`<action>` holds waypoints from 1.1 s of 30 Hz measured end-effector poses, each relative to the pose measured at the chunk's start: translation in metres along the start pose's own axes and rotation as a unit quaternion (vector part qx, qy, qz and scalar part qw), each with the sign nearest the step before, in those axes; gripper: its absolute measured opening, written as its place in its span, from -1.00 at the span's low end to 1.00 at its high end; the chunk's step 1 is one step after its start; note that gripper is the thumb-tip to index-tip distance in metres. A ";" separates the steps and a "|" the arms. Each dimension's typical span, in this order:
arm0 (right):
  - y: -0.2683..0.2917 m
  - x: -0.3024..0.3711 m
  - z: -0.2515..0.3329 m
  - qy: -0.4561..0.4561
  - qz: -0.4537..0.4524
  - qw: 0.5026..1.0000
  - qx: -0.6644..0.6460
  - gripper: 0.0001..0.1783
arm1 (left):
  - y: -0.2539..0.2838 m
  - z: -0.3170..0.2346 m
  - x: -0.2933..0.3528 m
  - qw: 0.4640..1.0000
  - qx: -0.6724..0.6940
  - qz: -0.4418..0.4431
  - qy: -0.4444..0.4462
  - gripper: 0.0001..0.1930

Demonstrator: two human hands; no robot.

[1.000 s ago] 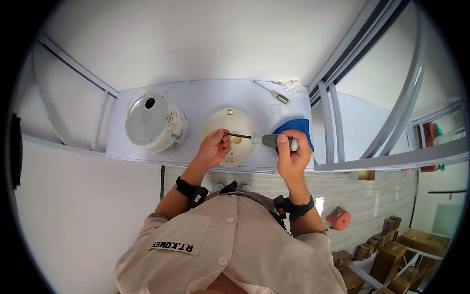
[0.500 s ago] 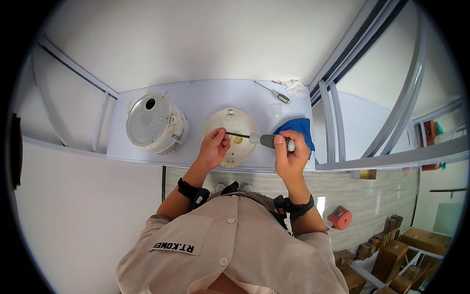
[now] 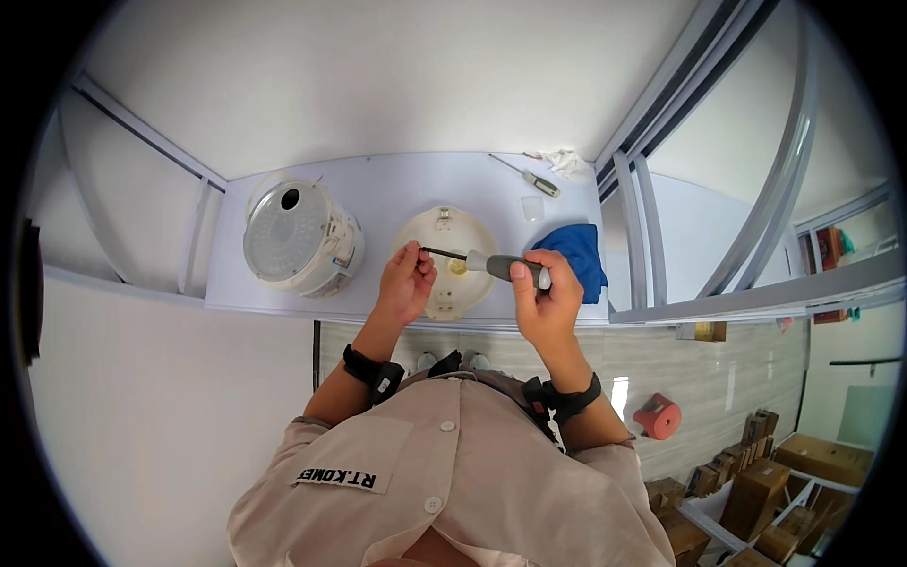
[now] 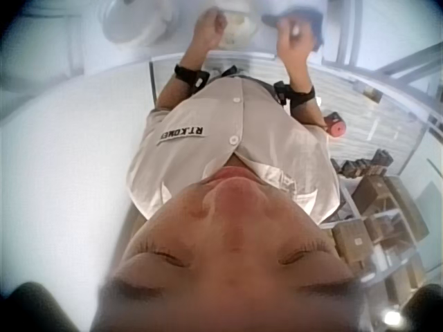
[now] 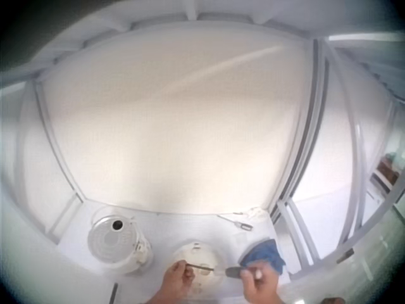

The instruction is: The person assembles a white plastic appliance base by hand, inserting and tightening multiple screws into pre-drilled holes. They handle the base, a screwdriver, and screws, rotating the base to access different screw locations.

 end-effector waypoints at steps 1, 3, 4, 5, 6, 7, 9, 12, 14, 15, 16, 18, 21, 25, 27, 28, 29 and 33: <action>-0.001 0.000 0.002 -0.006 0.012 1.000 -0.004 -0.78 | 0.001 0.000 0.000 1.000 -0.001 0.007 -0.001 -0.86; -0.002 -0.001 0.007 -0.017 0.035 0.999 -0.010 -0.77 | 0.002 0.000 0.001 1.000 -0.001 0.018 -0.002 -0.86; -0.002 0.000 0.007 -0.013 0.031 0.999 -0.009 -0.77 | 0.002 0.000 0.001 1.000 0.000 0.023 -0.003 -0.86; -0.003 0.001 0.008 -0.009 0.027 1.000 -0.008 -0.77 | 0.003 0.000 0.001 1.000 0.001 0.029 -0.003 -0.86; -0.003 0.002 0.008 -0.005 0.023 1.000 -0.006 -0.76 | 0.004 0.000 0.002 1.000 0.002 0.013 -0.005 -0.86; -0.003 0.002 0.007 -0.008 0.010 1.000 -0.017 -0.76 | 0.004 -0.001 0.002 1.000 0.004 -0.002 -0.008 -0.85; -0.004 0.003 0.007 -0.015 -0.017 0.999 -0.039 -0.77 | 0.007 -0.001 0.003 1.000 0.004 -0.018 -0.011 -0.85; -0.004 0.006 0.000 -0.047 -0.003 0.997 -0.059 -0.76 | 0.010 -0.002 0.004 1.000 -0.003 -0.023 -0.016 -0.85; -0.004 0.008 0.001 -0.055 0.004 0.997 -0.053 -0.76 | 0.010 -0.002 0.005 0.999 -0.011 -0.032 -0.018 -0.84; -0.005 0.008 0.002 -0.059 0.008 0.997 -0.050 -0.76 | 0.009 -0.002 0.006 0.999 -0.031 -0.032 -0.029 -0.83; -0.005 0.008 0.002 -0.059 0.006 0.997 -0.053 -0.76 | 0.008 -0.001 0.006 0.997 -0.051 -0.033 -0.041 -0.82; -0.006 0.009 0.000 -0.059 0.002 0.997 -0.058 -0.76 | 0.008 -0.002 0.007 0.995 -0.073 -0.030 -0.056 -0.81; -0.006 0.010 -0.002 -0.067 0.004 0.996 -0.058 -0.78 | 0.007 -0.003 0.007 0.995 -0.075 -0.023 -0.066 -0.81; -0.007 0.010 0.000 -0.075 0.029 0.995 -0.059 -0.79 | 0.007 -0.004 0.009 0.995 -0.060 -0.035 -0.066 -0.81; -0.005 0.004 0.005 -0.042 0.070 0.996 -0.042 -0.80 | 0.010 -0.005 0.009 0.995 -0.051 -0.045 -0.068 -0.82; -0.004 0.000 0.007 -0.014 0.083 0.996 -0.028 -0.81 | 0.012 -0.006 0.009 0.995 -0.046 -0.047 -0.073 -0.83; -0.003 -0.003 0.008 0.014 0.095 0.995 -0.013 -0.81 | 0.015 -0.006 0.009 0.995 -0.042 -0.049 -0.077 -0.84; -0.002 -0.003 0.010 0.011 0.118 0.993 -0.005 -0.81 | 0.017 -0.007 0.009 0.995 -0.036 -0.034 -0.082 -0.84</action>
Point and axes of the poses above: each hand's wrist, its own x-axis away from the middle knuckle, its own y-axis out of the back of the hand, z = x × y, the point moved 2 cm from there along -x, towards the middle knuckle
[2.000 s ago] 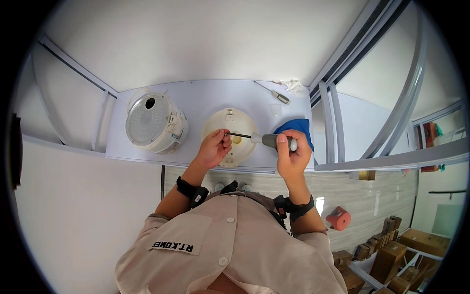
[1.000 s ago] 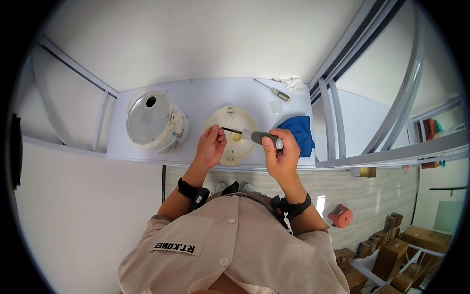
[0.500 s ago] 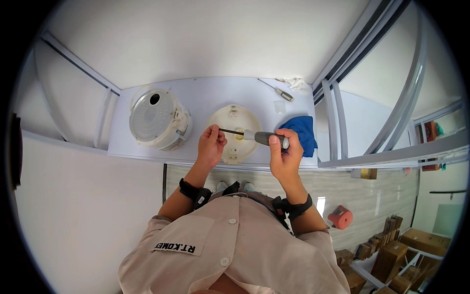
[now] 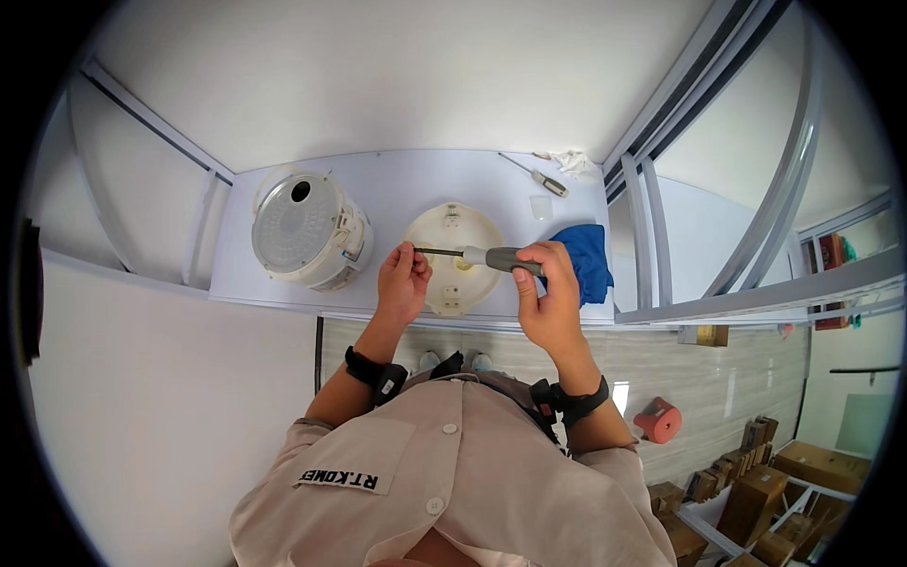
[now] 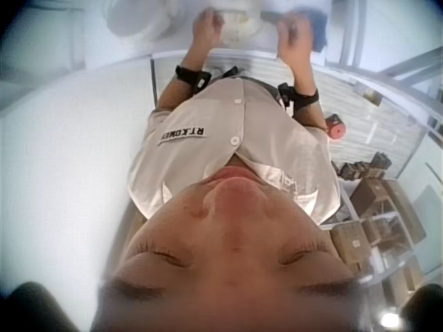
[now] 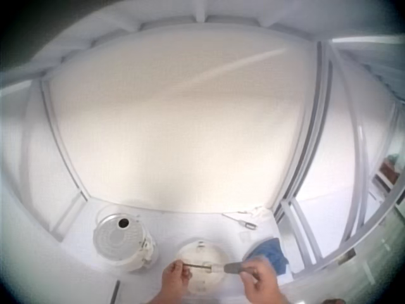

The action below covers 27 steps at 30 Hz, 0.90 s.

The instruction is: The person assembles a white plastic appliance base by hand, inserting and tightening multiple screws into pre-drilled holes. They handle the base, a screwdriver, and screws, rotating the base to access different screw locations.

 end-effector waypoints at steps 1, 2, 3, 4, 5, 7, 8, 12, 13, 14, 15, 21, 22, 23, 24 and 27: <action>0.000 0.000 0.000 -0.001 -0.002 1.000 -0.001 -0.81 | 0.000 0.000 0.000 1.000 0.006 0.002 0.002 -0.85; -0.001 0.001 0.000 -0.003 -0.004 1.000 -0.003 -0.80 | 0.001 0.000 0.000 1.000 0.012 0.004 0.003 -0.85; -0.002 0.001 -0.001 -0.004 -0.007 1.000 -0.003 -0.80 | -0.001 -0.001 0.001 1.000 0.013 -0.002 0.004 -0.85; -0.002 0.002 -0.002 -0.001 -0.008 1.000 -0.002 -0.80 | -0.002 -0.001 0.001 1.000 0.013 -0.007 0.005 -0.85; -0.002 0.002 -0.003 0.002 -0.009 1.000 -0.001 -0.80 | -0.004 -0.002 0.002 1.000 0.014 -0.012 0.006 -0.86; -0.002 0.003 -0.005 0.001 -0.008 1.000 -0.003 -0.80 | -0.004 -0.003 0.002 1.000 0.015 -0.009 0.007 -0.86; -0.002 0.004 -0.005 -0.003 -0.006 1.000 -0.006 -0.79 | -0.004 -0.003 0.003 1.000 0.016 -0.007 0.007 -0.86; 0.005 -0.001 0.006 -0.001 0.038 0.999 0.015 -0.72 | -0.003 -0.004 0.003 1.000 0.002 -0.023 0.005 -0.84; 0.007 -0.003 0.009 0.014 0.050 0.998 0.019 -0.70 | -0.003 -0.005 0.003 0.999 -0.005 -0.031 0.003 -0.83; 0.009 -0.005 0.011 0.028 0.062 0.997 0.023 -0.67 | -0.003 -0.006 0.003 0.999 -0.012 -0.039 0.002 -0.83; 0.010 -0.006 0.013 0.043 0.074 0.996 0.026 -0.65 | -0.003 -0.007 0.002 0.999 -0.011 -0.034 0.000 -0.82; 0.015 -0.006 0.016 0.023 0.118 0.993 0.021 -0.61 | 0.001 -0.009 0.002 1.000 -0.010 -0.007 -0.004 -0.82; 0.016 -0.004 0.014 0.019 0.123 0.992 0.026 -0.62 | 0.000 -0.010 0.003 1.000 -0.008 -0.013 -0.004 -0.81; 0.017 -0.002 0.012 0.014 0.129 0.991 0.031 -0.63 | -0.002 -0.010 0.003 1.000 -0.006 -0.018 -0.003 -0.80; 0.016 -0.002 0.010 0.011 0.132 0.991 0.033 -0.64 | -0.002 -0.012 0.003 1.000 0.004 -0.018 0.003 -0.78; 0.016 0.002 0.008 -0.003 0.146 0.989 0.024 -0.68 | -0.002 -0.014 0.002 0.999 0.035 -0.018 0.016 -0.75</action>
Point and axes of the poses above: each hand's wrist, its own x-axis away from the middle knuckle, its own y-axis out of the back of the hand, z = x × y, the point moved 2 cm from there along -x, towards the middle knuckle
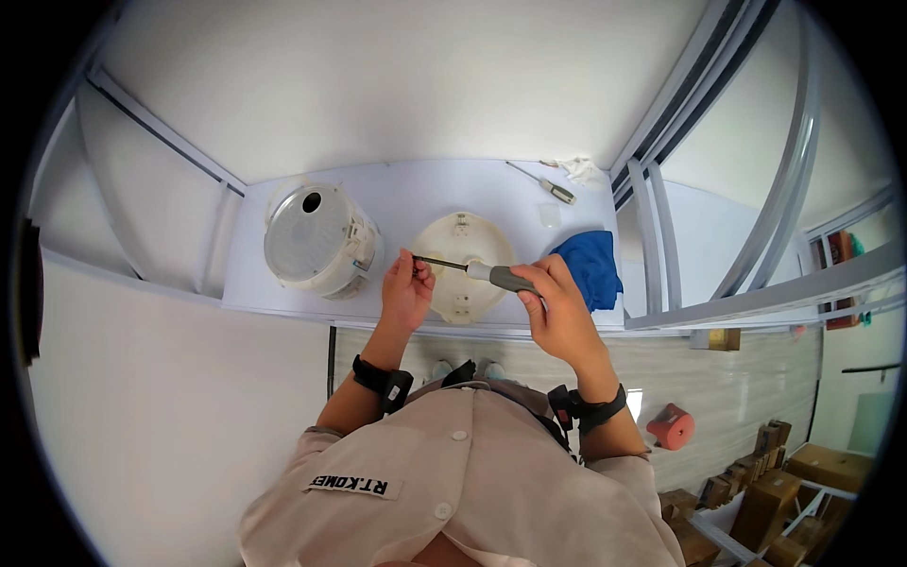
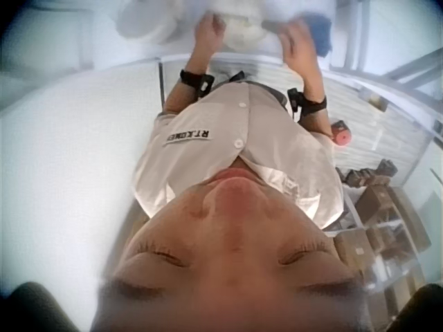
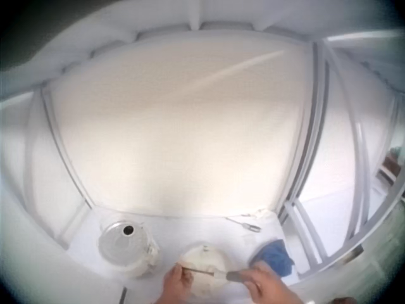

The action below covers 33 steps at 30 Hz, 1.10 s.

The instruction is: The person assembles a white plastic appliance base by hand, inserting and tightening multiple screws into pre-drilled holes. They handle the base, a screwdriver, and screws, rotating the base to access different screw locations.

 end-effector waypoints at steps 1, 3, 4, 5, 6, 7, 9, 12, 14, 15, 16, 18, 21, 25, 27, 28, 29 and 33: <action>-0.001 0.000 0.001 0.000 0.000 1.000 -0.003 -0.68 | 0.002 0.000 -0.001 1.000 0.010 0.002 0.002 -0.75; -0.001 -0.002 0.003 -0.001 -0.001 1.000 -0.006 -0.69 | 0.002 0.000 -0.001 1.000 0.018 0.009 0.004 -0.75; 0.000 -0.001 0.002 -0.004 0.001 1.000 -0.006 -0.69 | 0.001 0.000 -0.001 1.000 0.017 0.015 0.005 -0.76; 0.000 -0.001 0.002 -0.007 0.004 1.000 -0.007 -0.69 | 0.000 0.000 0.000 1.000 0.015 0.020 0.005 -0.76; 0.001 -0.001 0.001 -0.010 0.007 1.000 -0.008 -0.68 | 0.000 0.001 -0.001 1.000 0.015 0.017 0.007 -0.76; 0.002 -0.001 0.001 -0.007 0.007 1.000 -0.004 -0.69 | 0.000 0.001 -0.001 1.000 0.014 0.013 0.009 -0.76; 0.003 -0.001 0.002 0.000 0.006 1.000 0.001 -0.69 | 0.000 0.002 -0.002 1.000 0.014 0.007 0.012 -0.76; 0.004 -0.001 0.002 0.006 0.012 1.000 0.006 -0.69 | 0.001 0.003 -0.003 1.000 0.015 0.005 0.013 -0.76; 0.004 -0.002 0.001 0.013 0.014 1.000 0.007 -0.69 | 0.002 0.003 -0.003 1.000 0.014 0.010 0.010 -0.76; 0.005 -0.002 0.000 0.016 0.015 1.000 0.009 -0.69 | 0.002 0.004 -0.003 1.000 0.016 0.012 0.011 -0.76; 0.005 -0.002 0.000 0.018 0.014 1.000 0.008 -0.70 | 0.001 0.004 -0.004 1.000 0.018 0.013 0.013 -0.76; 0.006 -0.003 -0.002 0.023 0.013 1.000 0.005 -0.70 | 0.001 0.004 -0.004 0.999 0.018 0.021 0.016 -0.77; 0.011 -0.004 -0.002 0.020 0.014 1.000 0.002 -0.71 | 0.003 0.004 -0.005 0.999 0.012 0.037 0.022 -0.78; 0.019 -0.006 0.001 0.017 0.017 1.000 -0.007 -0.72 | 0.006 0.004 -0.005 0.998 0.010 0.054 0.034 -0.81; 0.021 -0.005 0.000 0.006 0.022 1.000 -0.012 -0.72 | 0.007 0.003 -0.005 0.997 0.011 0.070 0.032 -0.82; 0.020 -0.005 0.000 0.007 0.012 1.000 -0.013 -0.72 | 0.008 0.003 -0.006 0.996 0.010 0.083 0.028 -0.82; 0.019 -0.007 0.000 0.009 0.001 1.000 -0.014 -0.71 | 0.010 0.002 -0.006 0.995 0.009 0.097 0.024 -0.83; 0.019 -0.007 0.003 -0.026 0.006 1.000 0.004 -0.72 | 0.010 0.001 -0.006 0.997 -0.012 0.074 0.013 -0.83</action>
Point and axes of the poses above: each hand's wrist, its own x-axis away from the middle knuckle, its own y-axis out of the back of the hand, z = x × y, the point moved 2 cm from there along -x, towards the middle knuckle
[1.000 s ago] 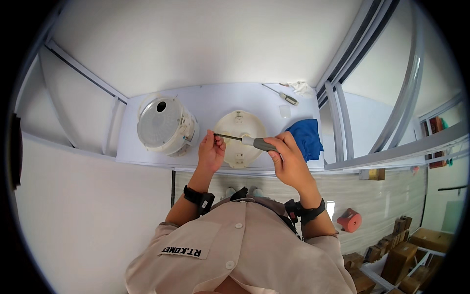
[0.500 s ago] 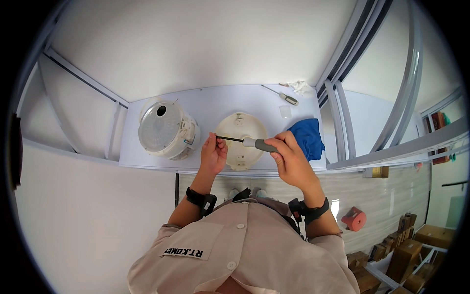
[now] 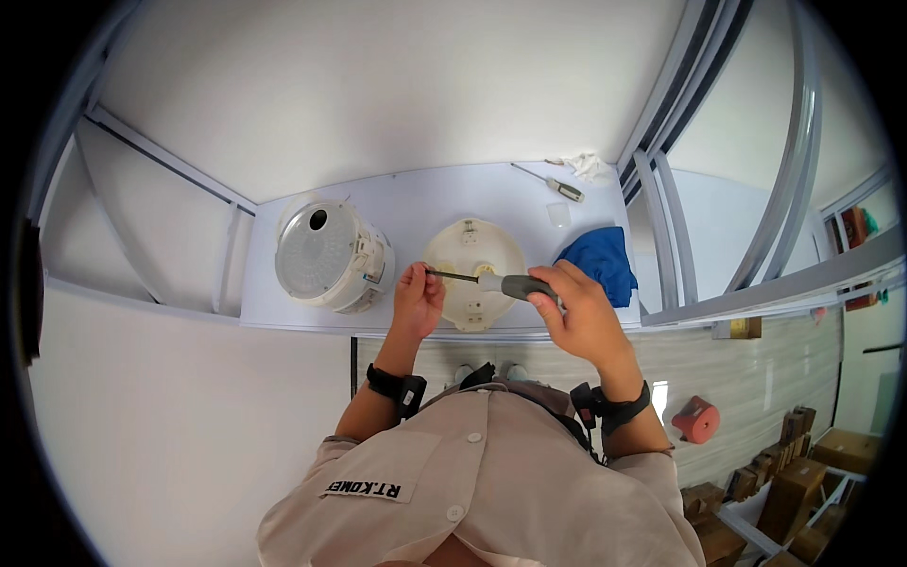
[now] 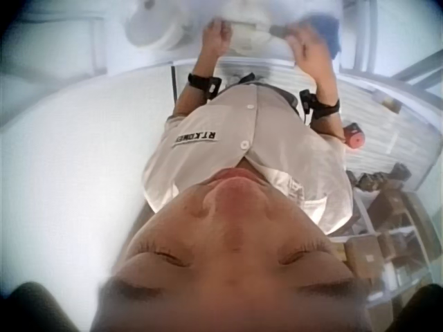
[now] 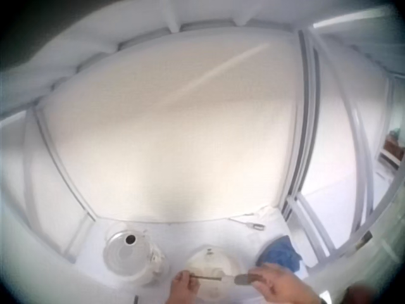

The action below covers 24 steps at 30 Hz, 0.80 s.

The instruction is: The person assembles a white plastic appliance base by hand, inserting and tightening multiple screws into pre-drilled holes. They handle the base, a screwdriver, and screws, rotating the base to access different screw locations.

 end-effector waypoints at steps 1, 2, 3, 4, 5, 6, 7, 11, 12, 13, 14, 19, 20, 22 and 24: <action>-0.003 0.001 0.000 0.002 -0.008 1.000 0.000 -0.72 | 0.000 0.000 -0.001 1.000 -0.002 -0.010 0.000 -0.83; -0.007 0.002 -0.002 0.004 -0.015 1.000 0.000 -0.72 | -0.001 0.000 -0.002 1.000 -0.003 -0.020 0.001 -0.82; -0.009 0.002 -0.002 0.007 -0.022 1.000 0.000 -0.71 | -0.002 0.000 -0.002 0.999 -0.010 -0.032 0.003 -0.82; -0.008 0.002 -0.003 -0.024 0.002 1.000 0.003 -0.68 | -0.005 0.002 -0.002 0.999 -0.016 -0.044 0.005 -0.81; -0.006 0.002 -0.002 -0.056 0.026 0.998 0.005 -0.64 | -0.007 0.003 -0.002 0.998 -0.023 -0.056 0.008 -0.80; -0.004 0.002 -0.002 -0.088 0.050 0.995 0.008 -0.61 | -0.007 0.004 -0.003 0.997 -0.035 -0.062 0.007 -0.79; -0.005 0.001 0.000 -0.077 0.041 0.996 -0.017 -0.57 | -0.007 0.005 -0.003 0.997 -0.046 -0.068 0.007 -0.78; -0.012 -0.001 -0.003 -0.015 0.002 0.998 -0.053 -0.45 | -0.007 0.007 -0.005 0.992 -0.079 -0.102 0.005 -0.73; -0.014 -0.001 -0.004 0.005 -0.009 0.999 -0.048 -0.44 | -0.009 0.007 -0.005 0.991 -0.080 -0.105 0.007 -0.72; -0.013 -0.001 -0.005 -0.021 0.013 0.998 -0.052 -0.47 | -0.012 0.007 -0.004 0.991 -0.081 -0.107 0.009 -0.72; -0.011 -0.001 -0.005 -0.046 0.036 0.997 -0.055 -0.51 | -0.014 0.006 -0.004 0.990 -0.082 -0.110 0.010 -0.71; -0.013 0.001 -0.005 -0.057 0.004 0.996 -0.069 -0.64 | -0.010 0.009 -0.003 0.983 -0.157 -0.090 0.016 -0.74; -0.012 0.000 -0.007 -0.048 -0.017 0.997 -0.057 -0.66 | -0.008 0.011 -0.003 0.978 -0.192 -0.077 0.018 -0.75; -0.013 -0.001 -0.010 -0.041 -0.048 0.997 -0.055 -0.68 | -0.013 0.011 -0.002 0.960 -0.266 -0.085 0.032 -0.72; -0.016 -0.001 -0.012 -0.042 -0.069 0.994 -0.071 -0.68 | -0.012 0.013 0.001 0.933 -0.349 -0.087 0.027 -0.69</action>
Point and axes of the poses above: each hand's wrist, its own x-axis away from the middle knuckle, its own y-axis out of the back of the hand, z = x × y, the point moved 2 cm from there along -x, towards the middle knuckle
